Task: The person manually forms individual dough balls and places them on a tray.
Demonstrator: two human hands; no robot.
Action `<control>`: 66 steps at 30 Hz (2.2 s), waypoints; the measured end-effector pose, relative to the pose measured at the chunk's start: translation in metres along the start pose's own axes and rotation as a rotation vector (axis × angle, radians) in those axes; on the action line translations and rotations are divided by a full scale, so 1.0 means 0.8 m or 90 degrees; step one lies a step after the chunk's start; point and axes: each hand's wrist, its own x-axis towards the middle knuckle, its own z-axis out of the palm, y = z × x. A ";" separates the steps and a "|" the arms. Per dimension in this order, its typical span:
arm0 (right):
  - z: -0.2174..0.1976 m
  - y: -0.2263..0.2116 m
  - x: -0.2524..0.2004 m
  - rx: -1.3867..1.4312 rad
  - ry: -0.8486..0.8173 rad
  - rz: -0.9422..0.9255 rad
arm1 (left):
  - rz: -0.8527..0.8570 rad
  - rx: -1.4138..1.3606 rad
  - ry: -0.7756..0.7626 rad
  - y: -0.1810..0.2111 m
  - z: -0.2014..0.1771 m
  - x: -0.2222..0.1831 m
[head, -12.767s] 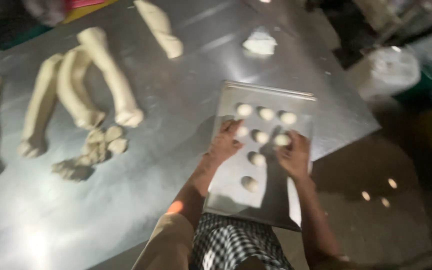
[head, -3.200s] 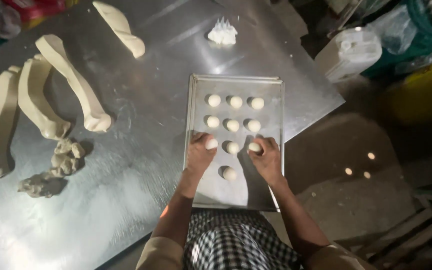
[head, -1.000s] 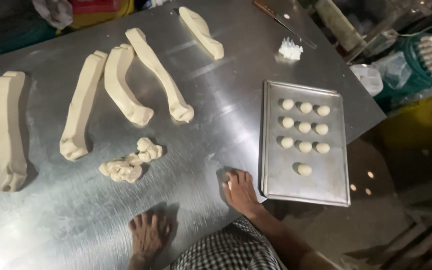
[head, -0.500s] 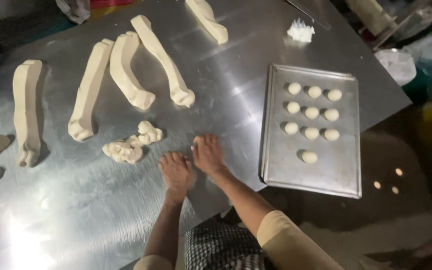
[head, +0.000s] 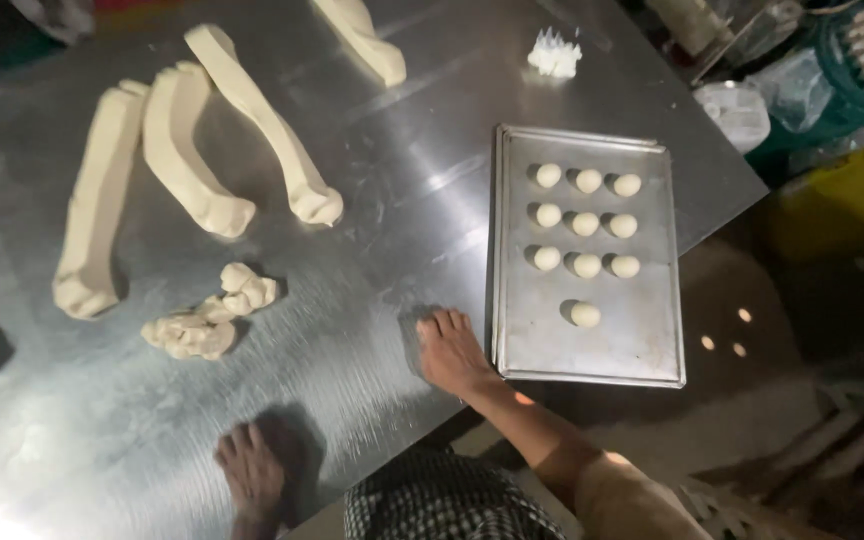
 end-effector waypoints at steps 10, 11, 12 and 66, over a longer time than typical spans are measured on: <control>0.043 -0.020 0.166 0.049 0.119 0.084 | -0.022 -0.160 0.070 0.101 -0.070 0.188; 0.048 -0.028 0.179 0.049 0.122 0.080 | -0.023 -0.159 0.076 0.116 -0.075 0.204; 0.052 -0.037 0.189 0.031 0.150 0.068 | 0.014 -0.155 0.123 0.131 -0.081 0.217; 0.039 0.014 0.118 -0.026 0.076 0.069 | -0.006 -0.196 0.068 0.103 -0.055 0.165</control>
